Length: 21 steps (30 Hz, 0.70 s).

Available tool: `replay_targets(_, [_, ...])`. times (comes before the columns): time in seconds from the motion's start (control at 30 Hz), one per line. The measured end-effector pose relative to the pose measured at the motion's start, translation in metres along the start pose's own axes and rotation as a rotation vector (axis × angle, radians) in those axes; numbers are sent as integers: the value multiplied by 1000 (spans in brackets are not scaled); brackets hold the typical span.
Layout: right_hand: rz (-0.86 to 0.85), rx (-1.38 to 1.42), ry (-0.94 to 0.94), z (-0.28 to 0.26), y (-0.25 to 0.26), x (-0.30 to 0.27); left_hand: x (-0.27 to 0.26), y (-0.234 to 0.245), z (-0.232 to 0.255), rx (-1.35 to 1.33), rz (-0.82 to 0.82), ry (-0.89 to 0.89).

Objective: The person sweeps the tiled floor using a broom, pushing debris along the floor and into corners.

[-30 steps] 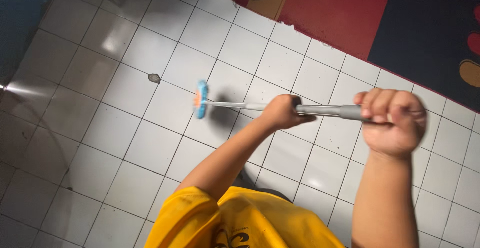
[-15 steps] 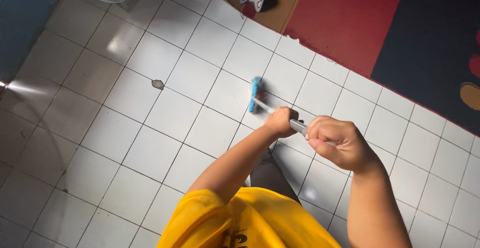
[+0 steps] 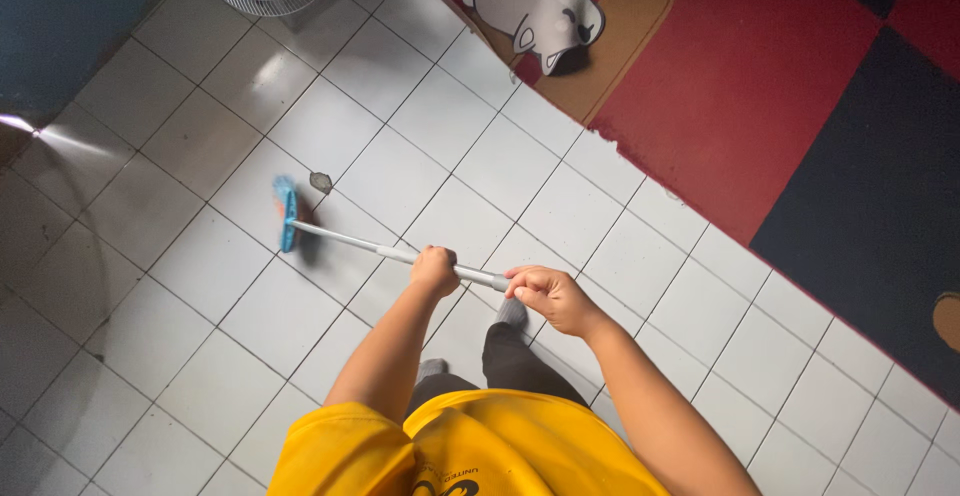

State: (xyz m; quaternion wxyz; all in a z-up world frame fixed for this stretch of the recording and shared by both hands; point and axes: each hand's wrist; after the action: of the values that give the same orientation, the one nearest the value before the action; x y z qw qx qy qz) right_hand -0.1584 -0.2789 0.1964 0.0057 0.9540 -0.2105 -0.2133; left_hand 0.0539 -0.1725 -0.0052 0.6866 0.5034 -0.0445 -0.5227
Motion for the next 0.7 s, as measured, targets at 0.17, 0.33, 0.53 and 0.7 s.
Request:
replay_targets(0.17, [103,454,253,3,85,1,27,34,86,-77,51,-41])
replay_targets(0.33, [148,551,603,-44,197,-19,46,53,226,-196,117,-341])
replay_targets(0.53, [221,389,819,-117,270,-71,40,76,371,-481,24,-712])
replay_targets(0.7, [385,-42,809,-160,271,-84,63,63,432,-504,-274,-671])
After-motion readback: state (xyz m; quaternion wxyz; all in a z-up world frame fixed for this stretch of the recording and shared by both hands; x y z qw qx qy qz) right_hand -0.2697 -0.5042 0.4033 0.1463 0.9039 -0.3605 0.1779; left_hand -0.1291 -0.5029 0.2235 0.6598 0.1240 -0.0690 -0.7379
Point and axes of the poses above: each hand's wrist, its own x-axis towards the middle knuckle, its own y-axis out of the back of the hand, z = x × y, and after that the axes turned 4 degrees about -x, right-handed
